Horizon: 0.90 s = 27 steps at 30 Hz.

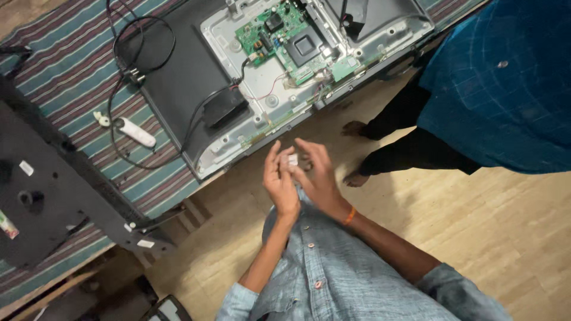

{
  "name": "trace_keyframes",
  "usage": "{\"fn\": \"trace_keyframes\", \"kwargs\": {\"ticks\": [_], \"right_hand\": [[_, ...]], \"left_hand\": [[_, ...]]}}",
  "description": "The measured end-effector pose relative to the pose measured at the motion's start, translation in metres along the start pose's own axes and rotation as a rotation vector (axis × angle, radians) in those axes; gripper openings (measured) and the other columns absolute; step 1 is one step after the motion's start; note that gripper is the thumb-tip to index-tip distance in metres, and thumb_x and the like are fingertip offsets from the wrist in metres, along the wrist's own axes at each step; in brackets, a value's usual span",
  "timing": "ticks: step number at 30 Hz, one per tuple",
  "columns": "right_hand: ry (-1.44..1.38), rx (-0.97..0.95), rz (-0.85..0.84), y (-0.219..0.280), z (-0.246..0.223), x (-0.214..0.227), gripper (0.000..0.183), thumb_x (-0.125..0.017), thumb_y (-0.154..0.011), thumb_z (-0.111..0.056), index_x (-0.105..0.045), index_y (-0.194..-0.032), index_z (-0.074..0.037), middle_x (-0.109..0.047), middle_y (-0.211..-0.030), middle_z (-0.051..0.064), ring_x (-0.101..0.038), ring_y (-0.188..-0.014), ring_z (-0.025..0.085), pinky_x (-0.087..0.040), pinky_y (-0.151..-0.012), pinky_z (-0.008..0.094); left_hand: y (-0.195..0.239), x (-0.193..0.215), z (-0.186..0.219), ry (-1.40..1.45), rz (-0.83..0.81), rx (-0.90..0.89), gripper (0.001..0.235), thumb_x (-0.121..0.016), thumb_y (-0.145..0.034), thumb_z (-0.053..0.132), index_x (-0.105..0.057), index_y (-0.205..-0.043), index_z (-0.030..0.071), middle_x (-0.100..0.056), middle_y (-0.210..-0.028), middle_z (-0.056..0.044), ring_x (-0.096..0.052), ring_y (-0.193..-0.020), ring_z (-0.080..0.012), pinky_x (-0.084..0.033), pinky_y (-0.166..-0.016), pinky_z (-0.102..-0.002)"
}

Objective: The person retrieves a flashlight from a drawer, illuminates the interior of a disassembled television, and uses a screwdriver to remove screws from a circuit board. They then detach and lift a metal bracket from the chassis.

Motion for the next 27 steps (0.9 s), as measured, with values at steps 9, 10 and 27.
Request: {"fn": "trace_keyframes", "kwargs": {"ticks": [9,10,27], "right_hand": [[-0.565,-0.448,-0.001,0.072,0.022,0.071,0.02,-0.065,-0.102,-0.013,-0.07,-0.118,-0.002,-0.071,-0.101,-0.001,-0.063,-0.083,0.005,-0.053,-0.069,0.021],[-0.496,-0.467,-0.064,0.08,0.018,0.082,0.019,-0.067,-0.1,-0.013,-0.071,-0.115,-0.002,-0.072,-0.096,0.0,-0.063,-0.079,0.005,-0.051,-0.066,0.022],[0.057,-0.002,-0.286,0.223,-0.039,0.111,0.022,-0.073,-0.087,-0.019,-0.073,-0.101,-0.003,-0.07,-0.083,0.013,-0.07,-0.066,0.023,-0.055,-0.062,0.034]], "left_hand": [[0.065,-0.016,0.013,-0.337,-0.581,-0.054,0.08,-0.075,-0.088,0.015,-0.036,-0.157,0.004,-0.031,-0.169,-0.016,-0.047,-0.145,-0.0295,-0.048,-0.107,-0.041],[0.077,-0.014,0.019,-0.547,-0.567,-0.176,0.091,-0.08,-0.082,0.017,-0.032,-0.158,0.004,-0.029,-0.168,-0.017,-0.042,-0.146,-0.033,-0.042,-0.111,-0.045],[0.248,0.022,0.038,-1.22,-0.36,-0.697,0.091,-0.073,-0.081,0.011,-0.033,-0.163,0.009,-0.038,-0.166,-0.021,-0.039,-0.152,-0.0389,-0.029,-0.123,-0.055]]}}
Point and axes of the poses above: each hand's wrist, its own y-axis away from the middle knuckle, its own x-axis out of the back of the hand, z = x × y, the point moved 3 cm from there along -y, towards the middle knuckle
